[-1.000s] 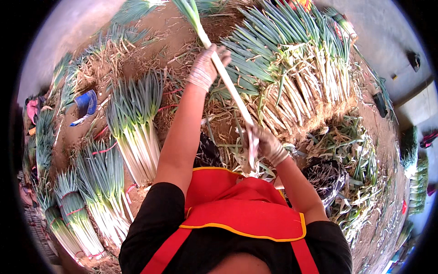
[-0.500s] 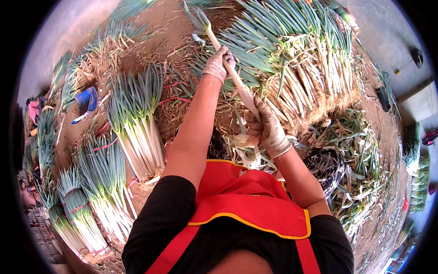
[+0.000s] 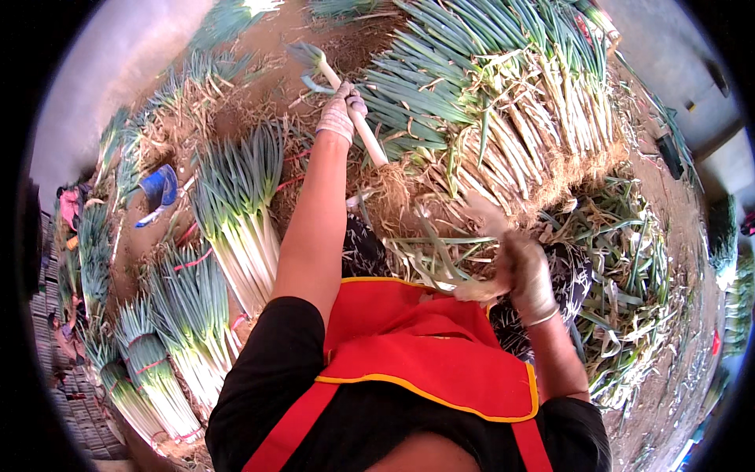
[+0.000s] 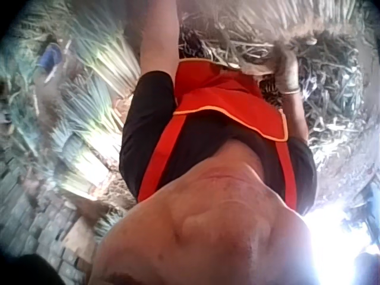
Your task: The person processes green onions by peeling away outer layers and placing them on a pile.
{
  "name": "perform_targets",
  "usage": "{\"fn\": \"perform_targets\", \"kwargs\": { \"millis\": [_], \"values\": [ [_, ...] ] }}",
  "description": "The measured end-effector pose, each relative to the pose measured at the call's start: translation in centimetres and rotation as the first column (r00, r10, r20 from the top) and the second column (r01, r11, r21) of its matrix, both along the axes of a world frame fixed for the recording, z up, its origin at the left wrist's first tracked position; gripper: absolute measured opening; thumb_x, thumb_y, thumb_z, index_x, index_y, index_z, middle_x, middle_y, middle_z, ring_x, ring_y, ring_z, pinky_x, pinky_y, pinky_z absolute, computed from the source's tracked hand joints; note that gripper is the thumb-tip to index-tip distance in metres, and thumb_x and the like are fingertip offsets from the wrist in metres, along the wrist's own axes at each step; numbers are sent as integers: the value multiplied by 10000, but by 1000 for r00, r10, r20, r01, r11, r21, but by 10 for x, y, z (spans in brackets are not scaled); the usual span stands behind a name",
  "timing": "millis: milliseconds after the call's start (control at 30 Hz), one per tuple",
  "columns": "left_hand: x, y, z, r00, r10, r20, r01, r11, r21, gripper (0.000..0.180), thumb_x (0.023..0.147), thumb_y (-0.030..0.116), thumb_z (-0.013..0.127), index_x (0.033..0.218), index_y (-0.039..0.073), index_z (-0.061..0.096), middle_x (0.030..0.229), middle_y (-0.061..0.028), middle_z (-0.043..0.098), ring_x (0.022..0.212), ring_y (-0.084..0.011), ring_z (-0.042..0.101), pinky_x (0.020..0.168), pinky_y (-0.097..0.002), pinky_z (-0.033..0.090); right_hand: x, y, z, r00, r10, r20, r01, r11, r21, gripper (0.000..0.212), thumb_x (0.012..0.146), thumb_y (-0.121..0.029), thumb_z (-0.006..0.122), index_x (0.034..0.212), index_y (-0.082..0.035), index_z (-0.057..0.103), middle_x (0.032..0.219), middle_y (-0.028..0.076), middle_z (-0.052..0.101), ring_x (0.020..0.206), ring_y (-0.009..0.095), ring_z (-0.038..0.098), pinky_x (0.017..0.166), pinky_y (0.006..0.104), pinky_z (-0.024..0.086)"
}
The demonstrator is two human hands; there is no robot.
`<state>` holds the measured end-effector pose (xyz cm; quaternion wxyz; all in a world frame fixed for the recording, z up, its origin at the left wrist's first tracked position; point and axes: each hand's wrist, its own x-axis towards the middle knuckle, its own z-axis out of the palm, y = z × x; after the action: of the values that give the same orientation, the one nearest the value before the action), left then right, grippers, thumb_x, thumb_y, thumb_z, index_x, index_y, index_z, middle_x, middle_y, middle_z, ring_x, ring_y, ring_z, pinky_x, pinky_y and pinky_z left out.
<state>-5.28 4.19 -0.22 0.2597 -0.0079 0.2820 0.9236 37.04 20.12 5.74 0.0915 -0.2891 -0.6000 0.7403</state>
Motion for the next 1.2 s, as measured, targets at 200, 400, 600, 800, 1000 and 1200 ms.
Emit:
{"fn": "perform_targets", "kwargs": {
  "millis": [200,400,600,800,1000,1200],
  "values": [
    [21,-8,36,916,-358,-182,400,775,489,304,973,273,523,1168,43,566,746,34,399,568,-53,386,508,-213,369,-76,66,48,973,72,-217,-48,992,116,275,975,-281,470,1052,-50,598,590,-66,399,429,39,276,383,207,209],
    [109,6,90,774,-553,-307,630,632,451,467,994,244,485,1354,-33,376,708,34,330,506,-18,343,435,-177,327,-162,132,-71,846,407,345,-471,265,842,417,939,-295,537,1273,-46,537,949,136,649,890,232,611,796,369,489],
    [217,12,94,662,-692,-289,748,585,314,448,982,219,504,1291,-50,323,688,-15,476,420,-16,430,320,-166,364,-159,125,-8,945,48,-324,282,385,879,817,760,-271,751,1407,-7,327,1436,252,339,1272,387,421,1032,405,393],
    [295,-2,73,461,-874,-154,847,381,371,544,974,232,517,1380,-41,279,697,-69,526,382,-58,445,299,-184,358,-151,144,5,839,-113,-533,531,388,754,748,712,-180,773,1334,-18,390,1304,232,457,1172,372,491,980,392,418],
    [331,-34,73,519,-843,-142,838,534,-108,635,929,371,584,1399,7,361,707,-10,506,433,-40,410,363,-175,328,-129,174,-24,871,-218,-441,474,613,632,194,854,-214,678,968,-58,654,832,111,693,769,224,682,666,350,539],
    [367,-96,64,512,-858,28,730,418,-540,557,906,354,614,1327,37,435,718,-12,513,469,-71,416,401,-204,320,-119,194,-25,832,-480,-279,518,488,703,564,923,-571,471,923,-27,617,760,107,614,752,204,621,705,346,521]
  ]
}}
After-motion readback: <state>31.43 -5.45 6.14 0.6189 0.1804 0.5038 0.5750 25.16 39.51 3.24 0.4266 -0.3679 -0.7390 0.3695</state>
